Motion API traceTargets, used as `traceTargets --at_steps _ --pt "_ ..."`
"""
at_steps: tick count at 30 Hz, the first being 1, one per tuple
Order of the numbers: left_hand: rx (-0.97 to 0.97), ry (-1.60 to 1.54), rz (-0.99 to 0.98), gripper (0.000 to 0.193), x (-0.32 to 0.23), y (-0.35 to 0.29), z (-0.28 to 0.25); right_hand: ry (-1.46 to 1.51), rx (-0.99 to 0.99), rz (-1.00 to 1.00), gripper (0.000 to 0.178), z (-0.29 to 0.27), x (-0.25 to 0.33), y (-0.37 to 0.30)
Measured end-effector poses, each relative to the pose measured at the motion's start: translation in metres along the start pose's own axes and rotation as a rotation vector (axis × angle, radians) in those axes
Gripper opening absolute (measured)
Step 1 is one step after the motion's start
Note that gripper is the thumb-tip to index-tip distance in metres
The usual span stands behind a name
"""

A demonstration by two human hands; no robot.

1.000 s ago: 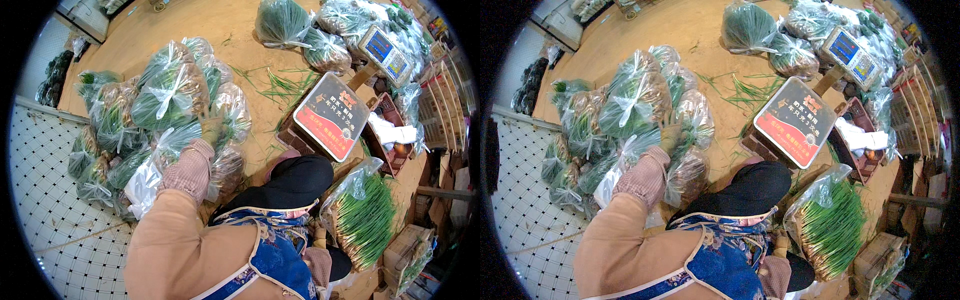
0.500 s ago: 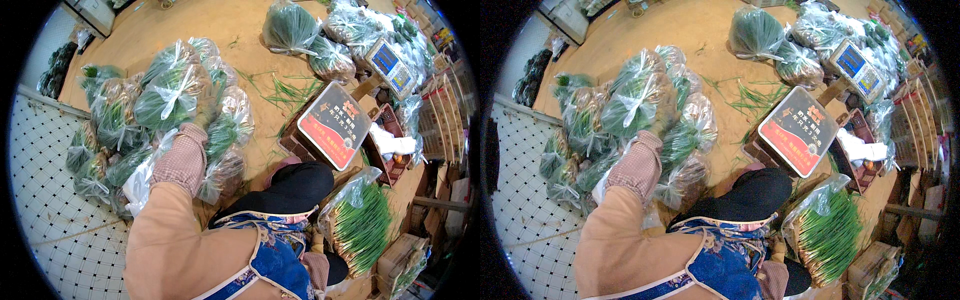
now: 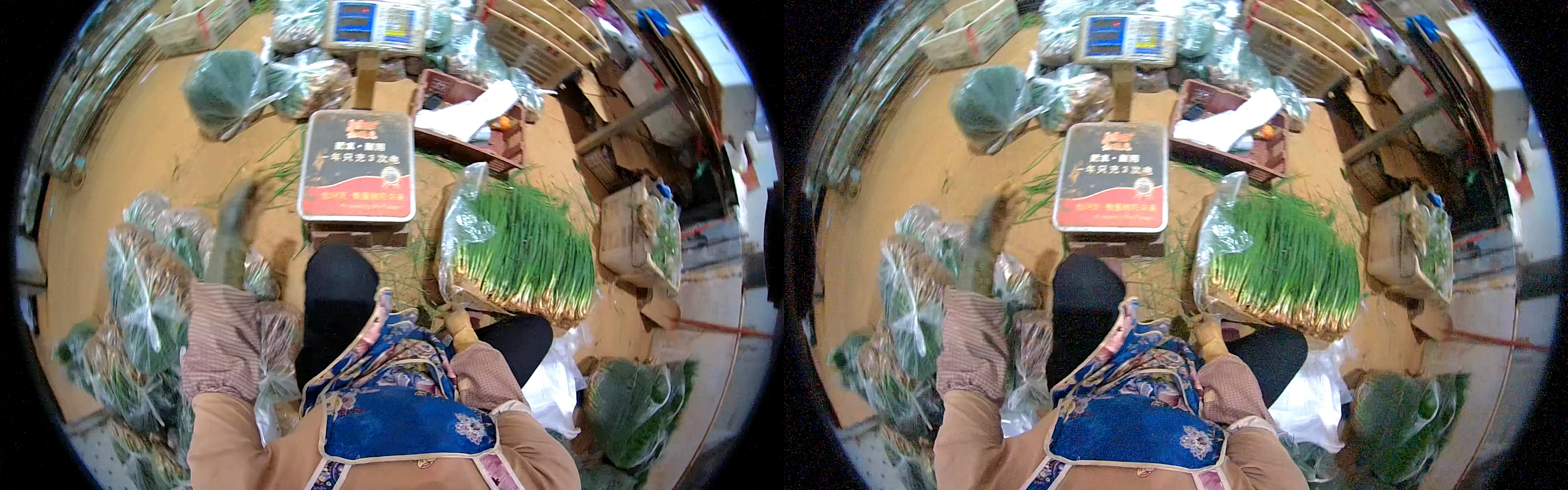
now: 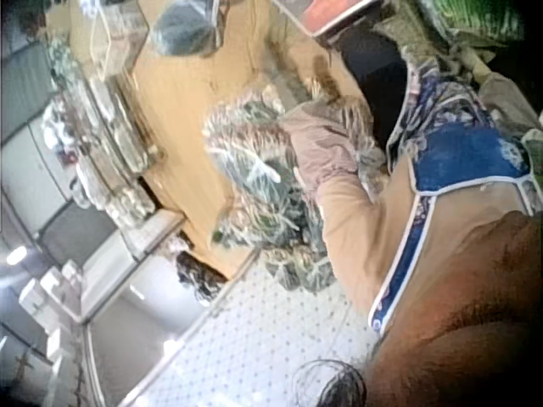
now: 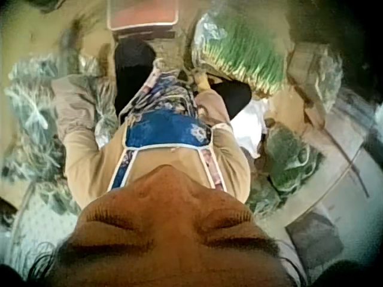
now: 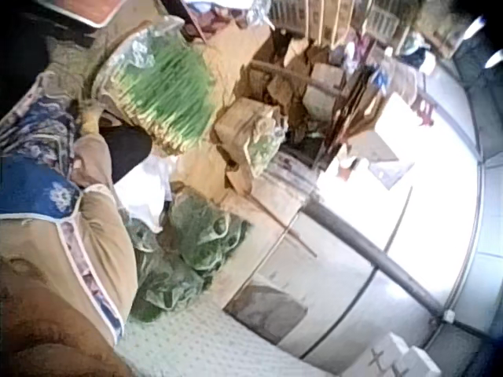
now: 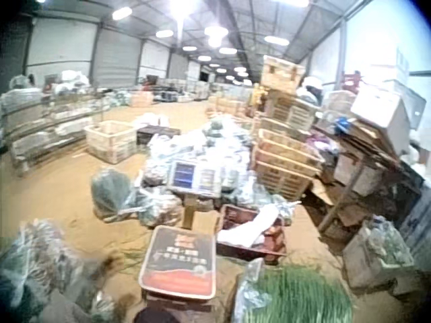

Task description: The person sits on the floor and repeatedly gathers bunches of green onions, trims the root ends with a knife, and places them into plastic bags. The person then weighs the bagged bunches on a digital scale and sets them aside.

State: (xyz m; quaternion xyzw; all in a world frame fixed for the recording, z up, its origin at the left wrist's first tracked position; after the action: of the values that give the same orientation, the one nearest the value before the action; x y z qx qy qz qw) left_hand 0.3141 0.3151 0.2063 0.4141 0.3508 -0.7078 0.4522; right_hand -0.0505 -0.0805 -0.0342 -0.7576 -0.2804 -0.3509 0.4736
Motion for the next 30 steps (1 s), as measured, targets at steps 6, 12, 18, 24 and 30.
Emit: traceTargets --at_steps 6,12,18,24,30 --pt "0.275 0.256 -0.477 0.020 0.119 0.015 0.242 0.458 -0.051 0.074 0.021 -0.023 0.066 0.028" --pt "0.933 1.439 -0.121 0.045 0.219 -0.007 0.297 0.568 -0.119 -0.037 0.036 -0.088 0.147 0.110" --pt "1.320 1.494 0.167 0.048 0.229 -0.031 0.374 0.049 -0.399 -0.343 0.038 -0.168 0.238 0.261" --pt "1.386 1.520 0.101 0.054 0.239 -0.018 0.355 -0.417 -0.459 -0.247 0.032 -0.191 0.264 0.421" --pt "1.321 1.484 -0.097 0.056 0.241 -0.018 0.328 -0.736 -0.315 0.178 0.037 -0.167 0.231 0.508"
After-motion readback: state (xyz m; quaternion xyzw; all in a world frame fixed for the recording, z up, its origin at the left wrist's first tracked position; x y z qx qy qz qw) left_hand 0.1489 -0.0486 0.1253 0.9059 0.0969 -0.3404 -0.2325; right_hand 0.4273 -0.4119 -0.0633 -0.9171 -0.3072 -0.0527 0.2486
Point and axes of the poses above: each hand's wrist, its own y-axis towards the middle knuckle, its own z-axis out of the palm, x = y × z, the point moved 10 cm from there along y, towards the middle knuckle, and after that the axes turned 13 degrees about y, right-handed, at the moved point
